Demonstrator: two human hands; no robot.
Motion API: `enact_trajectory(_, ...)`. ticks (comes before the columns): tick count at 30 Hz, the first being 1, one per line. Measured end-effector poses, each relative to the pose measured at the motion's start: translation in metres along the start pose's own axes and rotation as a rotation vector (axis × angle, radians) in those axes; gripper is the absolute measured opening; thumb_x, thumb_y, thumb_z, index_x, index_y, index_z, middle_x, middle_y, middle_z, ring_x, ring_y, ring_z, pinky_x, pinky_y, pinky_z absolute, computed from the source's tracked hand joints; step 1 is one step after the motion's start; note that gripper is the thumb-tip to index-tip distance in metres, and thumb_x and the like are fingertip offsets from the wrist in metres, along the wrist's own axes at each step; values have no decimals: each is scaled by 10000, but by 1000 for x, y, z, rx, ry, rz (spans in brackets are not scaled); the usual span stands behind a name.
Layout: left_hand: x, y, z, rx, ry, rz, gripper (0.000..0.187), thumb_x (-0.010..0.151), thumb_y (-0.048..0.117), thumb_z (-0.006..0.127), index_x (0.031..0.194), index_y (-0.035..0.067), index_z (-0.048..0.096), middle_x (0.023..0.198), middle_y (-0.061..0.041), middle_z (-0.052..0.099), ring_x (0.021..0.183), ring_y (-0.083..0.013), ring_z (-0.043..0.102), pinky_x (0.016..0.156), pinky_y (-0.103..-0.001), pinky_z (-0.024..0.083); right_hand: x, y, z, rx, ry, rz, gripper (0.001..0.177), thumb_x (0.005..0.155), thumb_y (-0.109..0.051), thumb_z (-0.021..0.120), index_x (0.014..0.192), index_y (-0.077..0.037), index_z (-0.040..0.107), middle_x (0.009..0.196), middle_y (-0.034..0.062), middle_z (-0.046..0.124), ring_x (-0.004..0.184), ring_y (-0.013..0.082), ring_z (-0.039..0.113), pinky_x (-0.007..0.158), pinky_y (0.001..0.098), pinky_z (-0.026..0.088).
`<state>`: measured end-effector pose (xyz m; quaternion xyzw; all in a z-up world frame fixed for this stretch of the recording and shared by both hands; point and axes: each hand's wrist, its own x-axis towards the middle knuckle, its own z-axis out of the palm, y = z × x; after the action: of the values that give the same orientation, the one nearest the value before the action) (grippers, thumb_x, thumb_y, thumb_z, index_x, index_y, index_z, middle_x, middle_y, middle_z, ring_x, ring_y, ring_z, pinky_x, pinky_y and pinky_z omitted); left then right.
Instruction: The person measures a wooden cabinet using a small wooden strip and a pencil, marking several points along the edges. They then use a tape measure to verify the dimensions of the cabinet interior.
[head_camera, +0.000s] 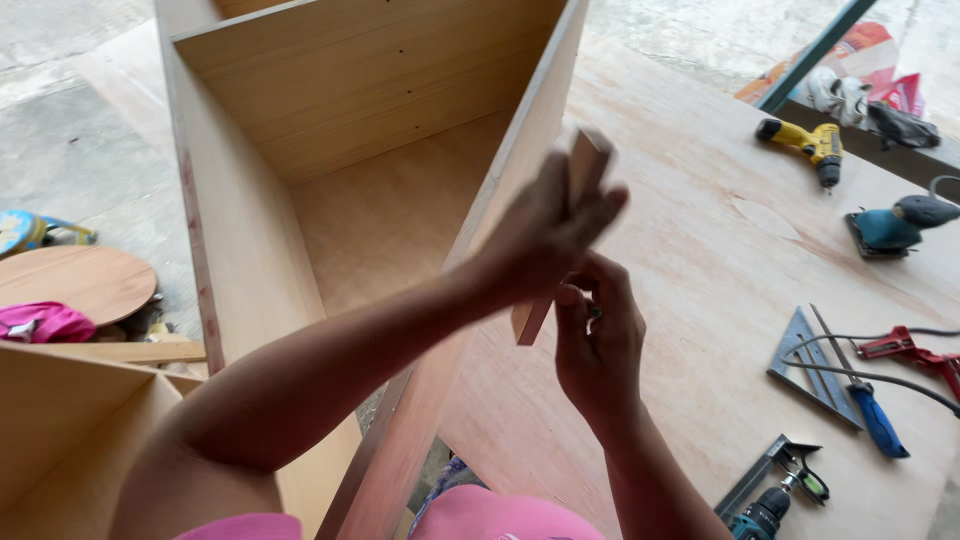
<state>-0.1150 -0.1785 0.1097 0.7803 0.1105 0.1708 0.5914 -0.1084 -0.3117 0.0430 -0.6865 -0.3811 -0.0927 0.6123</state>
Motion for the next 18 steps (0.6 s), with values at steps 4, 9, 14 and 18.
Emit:
enact_trajectory(4,-31,-33,-4,-66,-46,-110,493,952,548,542,1131,99,444,900,-158,728,876,-338,759,781,-485,580,-17,13,-4,-38,-45,23,177,1029,-95,491,1170,-43,585,949,143,661,723,239,616,471,303,451)
enact_trajectory(9,-68,-35,-19,-60,-116,-308,591,1036,563,364,1354,67,414,1236,-278,636,1310,-516,546,1102,-662,385,-37,8,-4,54,-249,98,532,918,-308,725,1361,-56,570,924,143,712,606,270,617,422,335,476)
enact_trajectory(14,-94,-14,-31,194,-157,-361,578,1023,616,361,1165,69,483,1114,-273,697,1202,-507,618,1046,-642,452,-49,16,-4,193,-338,235,585,868,-296,779,1381,-110,566,824,56,755,494,156,552,413,246,441)
enact_trajectory(18,-105,-15,-38,246,-97,-306,504,1024,564,456,1032,68,546,1005,-251,729,1134,-509,660,989,-621,503,-54,19,-5,234,-376,286,595,846,-294,803,1371,-118,584,801,60,755,444,141,529,403,243,416)
